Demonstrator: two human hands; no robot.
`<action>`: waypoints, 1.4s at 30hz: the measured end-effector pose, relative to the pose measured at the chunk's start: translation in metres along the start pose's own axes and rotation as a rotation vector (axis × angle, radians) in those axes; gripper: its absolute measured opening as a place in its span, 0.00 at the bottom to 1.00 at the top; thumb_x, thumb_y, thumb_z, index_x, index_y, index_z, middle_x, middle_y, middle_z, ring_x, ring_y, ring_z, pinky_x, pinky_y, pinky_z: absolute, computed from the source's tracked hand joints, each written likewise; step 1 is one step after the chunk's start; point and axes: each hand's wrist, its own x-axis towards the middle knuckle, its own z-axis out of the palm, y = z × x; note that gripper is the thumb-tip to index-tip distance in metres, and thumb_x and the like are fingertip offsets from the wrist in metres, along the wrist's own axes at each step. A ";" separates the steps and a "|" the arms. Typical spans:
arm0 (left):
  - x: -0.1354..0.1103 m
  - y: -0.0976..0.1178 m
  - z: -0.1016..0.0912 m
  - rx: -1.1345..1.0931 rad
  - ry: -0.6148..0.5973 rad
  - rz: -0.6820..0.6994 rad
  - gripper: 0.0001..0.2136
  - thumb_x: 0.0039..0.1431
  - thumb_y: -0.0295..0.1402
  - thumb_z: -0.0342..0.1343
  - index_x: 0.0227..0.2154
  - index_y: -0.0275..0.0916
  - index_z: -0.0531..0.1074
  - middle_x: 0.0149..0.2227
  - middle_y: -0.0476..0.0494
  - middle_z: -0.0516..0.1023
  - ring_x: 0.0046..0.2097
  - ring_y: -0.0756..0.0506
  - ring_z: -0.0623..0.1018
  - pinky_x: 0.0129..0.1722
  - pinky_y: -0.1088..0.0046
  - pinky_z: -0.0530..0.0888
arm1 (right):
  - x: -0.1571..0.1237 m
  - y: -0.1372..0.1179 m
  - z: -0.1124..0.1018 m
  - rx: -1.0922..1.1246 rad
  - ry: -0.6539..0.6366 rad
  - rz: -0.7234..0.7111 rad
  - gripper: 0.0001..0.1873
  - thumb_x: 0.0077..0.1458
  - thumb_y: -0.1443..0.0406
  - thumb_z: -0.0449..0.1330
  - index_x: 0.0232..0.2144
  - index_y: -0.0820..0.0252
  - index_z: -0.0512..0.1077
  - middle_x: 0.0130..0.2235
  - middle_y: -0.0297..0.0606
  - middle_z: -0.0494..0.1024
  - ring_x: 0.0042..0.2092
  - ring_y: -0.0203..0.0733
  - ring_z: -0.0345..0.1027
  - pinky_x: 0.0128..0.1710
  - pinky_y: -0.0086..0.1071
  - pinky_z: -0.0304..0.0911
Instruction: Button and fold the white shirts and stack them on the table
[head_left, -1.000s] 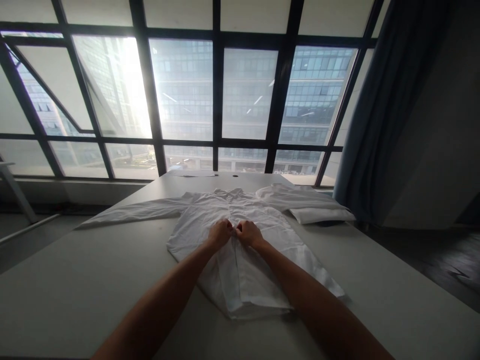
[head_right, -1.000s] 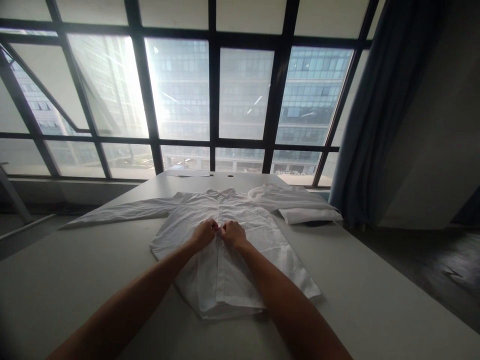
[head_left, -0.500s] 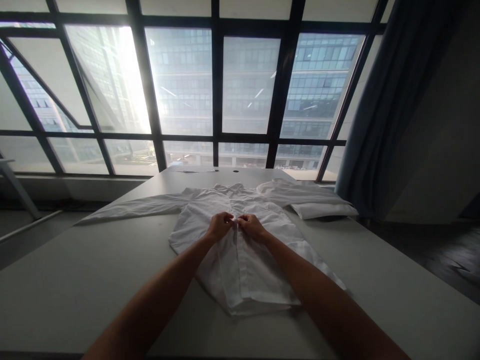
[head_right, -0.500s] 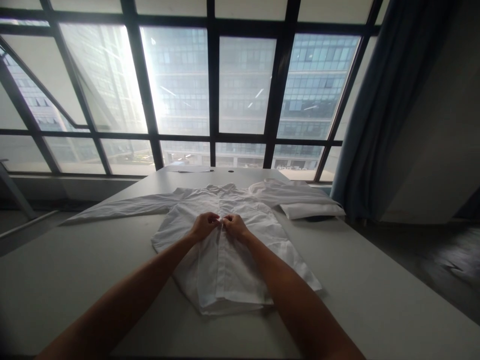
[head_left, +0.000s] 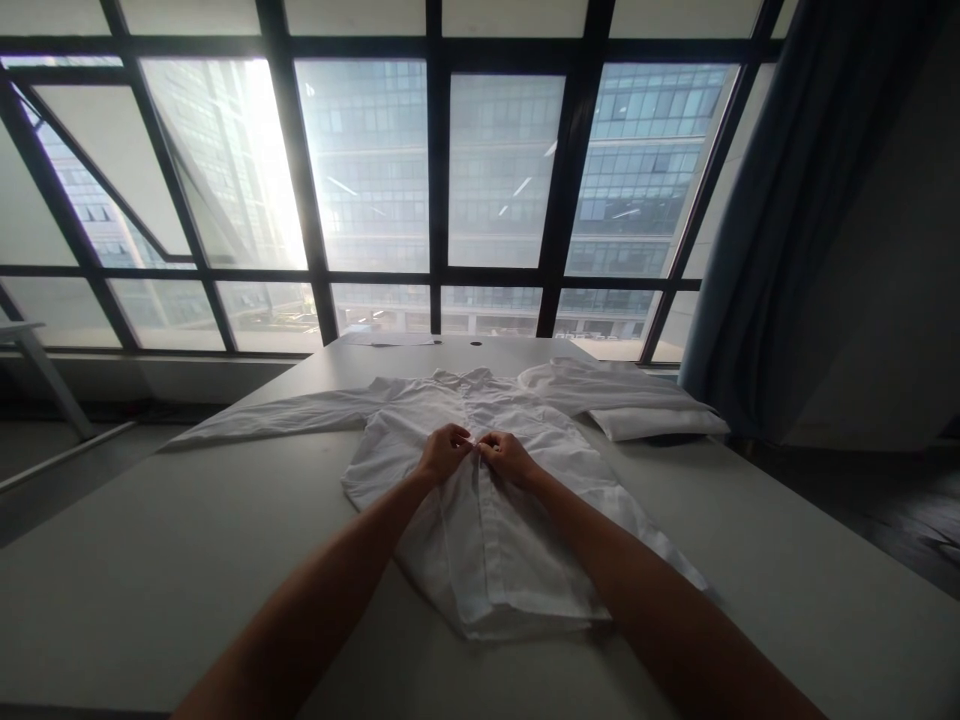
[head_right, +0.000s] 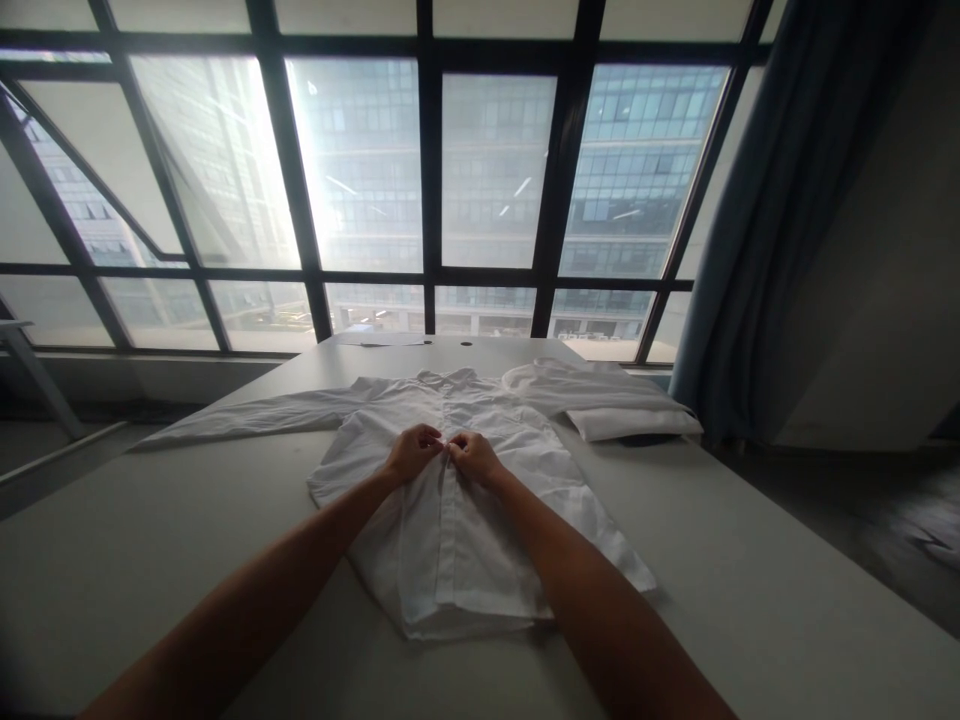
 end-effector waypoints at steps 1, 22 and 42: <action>0.000 -0.001 0.000 -0.007 0.000 -0.010 0.09 0.52 0.27 0.62 0.38 0.35 0.76 0.34 0.43 0.82 0.35 0.48 0.80 0.36 0.75 0.75 | 0.000 0.001 0.000 0.010 -0.001 -0.009 0.11 0.52 0.64 0.56 0.31 0.63 0.76 0.30 0.37 0.78 0.32 0.37 0.68 0.34 0.27 0.62; -0.009 0.008 0.004 0.143 0.113 0.244 0.03 0.52 0.24 0.59 0.29 0.36 0.75 0.25 0.50 0.76 0.27 0.52 0.72 0.30 0.77 0.66 | 0.005 0.006 0.000 0.394 -0.120 0.197 0.03 0.49 0.68 0.57 0.26 0.63 0.71 0.19 0.26 0.66 0.18 0.28 0.56 0.17 0.23 0.52; -0.007 0.008 0.002 0.077 0.112 0.236 0.03 0.49 0.22 0.58 0.25 0.36 0.74 0.23 0.51 0.74 0.27 0.52 0.71 0.29 0.78 0.65 | 0.005 0.008 0.003 0.117 0.068 0.074 0.05 0.45 0.66 0.62 0.25 0.63 0.75 0.25 0.35 0.76 0.27 0.35 0.68 0.26 0.24 0.61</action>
